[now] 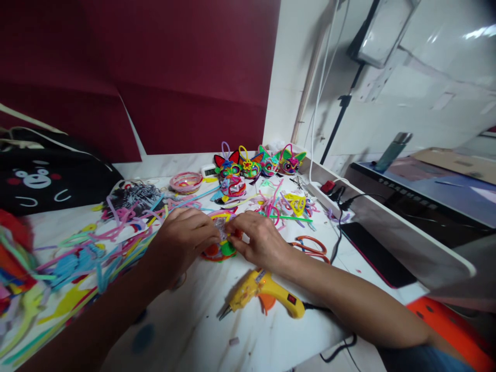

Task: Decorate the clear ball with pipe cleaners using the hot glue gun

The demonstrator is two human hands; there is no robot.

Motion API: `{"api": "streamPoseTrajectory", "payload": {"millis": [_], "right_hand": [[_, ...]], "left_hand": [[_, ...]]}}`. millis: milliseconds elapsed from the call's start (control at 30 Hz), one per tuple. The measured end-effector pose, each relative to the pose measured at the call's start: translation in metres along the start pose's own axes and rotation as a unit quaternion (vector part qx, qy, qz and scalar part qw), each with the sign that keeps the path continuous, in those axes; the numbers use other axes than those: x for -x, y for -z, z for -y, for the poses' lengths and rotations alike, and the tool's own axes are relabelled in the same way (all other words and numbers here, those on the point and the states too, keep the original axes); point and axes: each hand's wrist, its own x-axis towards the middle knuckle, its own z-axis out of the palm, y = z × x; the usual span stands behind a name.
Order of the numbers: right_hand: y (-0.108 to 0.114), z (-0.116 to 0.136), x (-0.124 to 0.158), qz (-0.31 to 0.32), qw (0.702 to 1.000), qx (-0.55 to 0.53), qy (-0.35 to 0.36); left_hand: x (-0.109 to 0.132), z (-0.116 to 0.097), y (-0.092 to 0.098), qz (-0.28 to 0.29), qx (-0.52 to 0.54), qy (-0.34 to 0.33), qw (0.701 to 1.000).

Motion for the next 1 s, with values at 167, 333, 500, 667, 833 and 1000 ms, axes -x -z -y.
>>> {"api": "streamPoseTrajectory", "payload": {"millis": [167,333,500,667,833,1000], "right_hand": [[-0.001,0.0,0.001,0.0,1.0,0.003,0.006],[0.0,0.0,0.0,-0.001,1.0,0.007,0.005],[0.0,0.001,0.0,0.004,1.0,0.014,0.004],[0.0,0.0,0.001,0.001,1.0,0.02,0.006],[0.0,-0.001,0.0,0.002,1.0,0.03,0.006],[0.001,0.001,0.0,0.009,0.999,0.032,0.004]], "left_hand": [[0.0,0.0,-0.001,-0.012,0.007,0.019,1.0],[0.0,-0.005,0.003,-0.004,-0.022,0.031,0.999],[0.001,-0.013,0.005,0.025,-0.044,0.044,0.998],[0.003,-0.017,0.002,0.031,-0.058,0.055,0.996],[0.007,-0.02,0.0,0.016,-0.06,0.046,0.997],[0.009,-0.022,0.0,-0.014,-0.059,0.007,0.998]]}}
